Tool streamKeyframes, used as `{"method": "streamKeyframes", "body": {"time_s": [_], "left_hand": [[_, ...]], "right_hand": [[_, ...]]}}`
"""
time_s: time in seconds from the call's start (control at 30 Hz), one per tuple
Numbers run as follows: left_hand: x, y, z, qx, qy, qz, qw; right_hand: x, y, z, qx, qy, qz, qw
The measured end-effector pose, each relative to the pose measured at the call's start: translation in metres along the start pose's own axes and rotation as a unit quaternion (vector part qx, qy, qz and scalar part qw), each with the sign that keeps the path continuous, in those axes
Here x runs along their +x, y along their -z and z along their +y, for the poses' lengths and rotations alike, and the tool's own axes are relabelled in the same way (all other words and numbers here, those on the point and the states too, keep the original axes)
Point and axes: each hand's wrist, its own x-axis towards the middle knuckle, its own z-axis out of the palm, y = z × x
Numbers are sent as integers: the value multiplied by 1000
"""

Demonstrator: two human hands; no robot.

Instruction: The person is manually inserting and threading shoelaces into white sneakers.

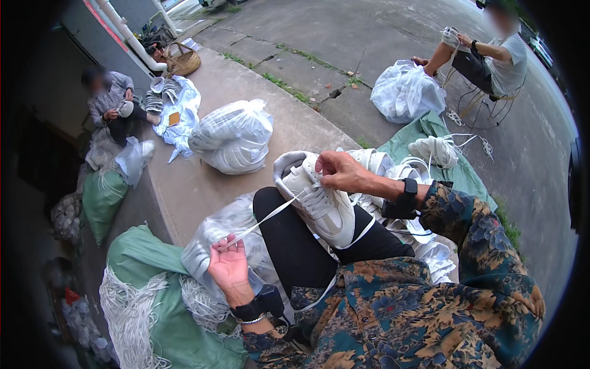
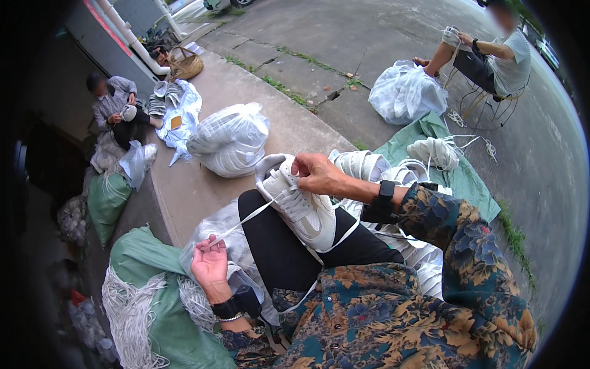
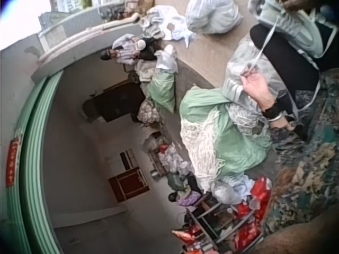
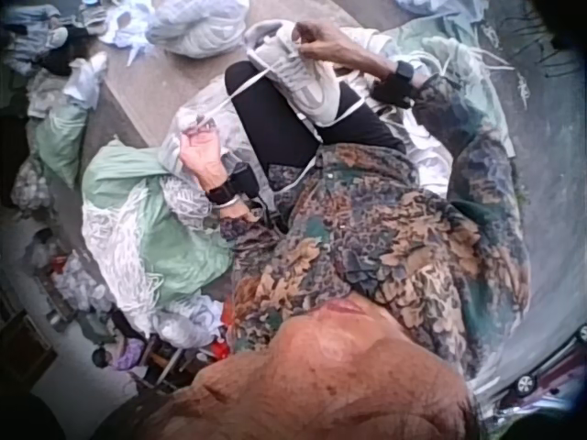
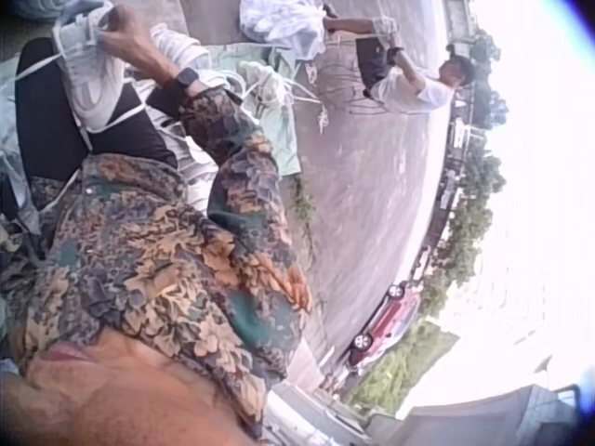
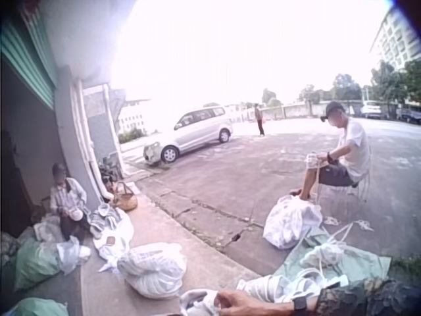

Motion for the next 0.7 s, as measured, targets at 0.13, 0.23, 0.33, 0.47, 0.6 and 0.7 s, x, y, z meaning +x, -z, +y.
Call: {"method": "streamKeyframes", "body": {"time_s": [0.13, 0.23, 0.33, 0.47, 0.6, 0.7], "left_hand": [[12, 81, 73, -74, -36, 23, 996], [7, 138, 116, -96, -77, 116, 986], [7, 183, 130, -102, -128, 230, 959], [4, 230, 133, -10, -169, 369, 914], [8, 161, 61, 239, -222, 348, 879], [5, 66, -5, 373, -167, 129, 904]], "right_hand": [[5, -6, -16, -196, 99, 6, 976], [10, -9, -22, -262, 73, -27, 962], [15, 7, -31, -288, 68, -75, 952], [30, 10, -46, -331, 129, -43, 934], [40, -20, -24, -334, 266, -83, 901], [36, -43, -14, -398, 291, -68, 867]]}}
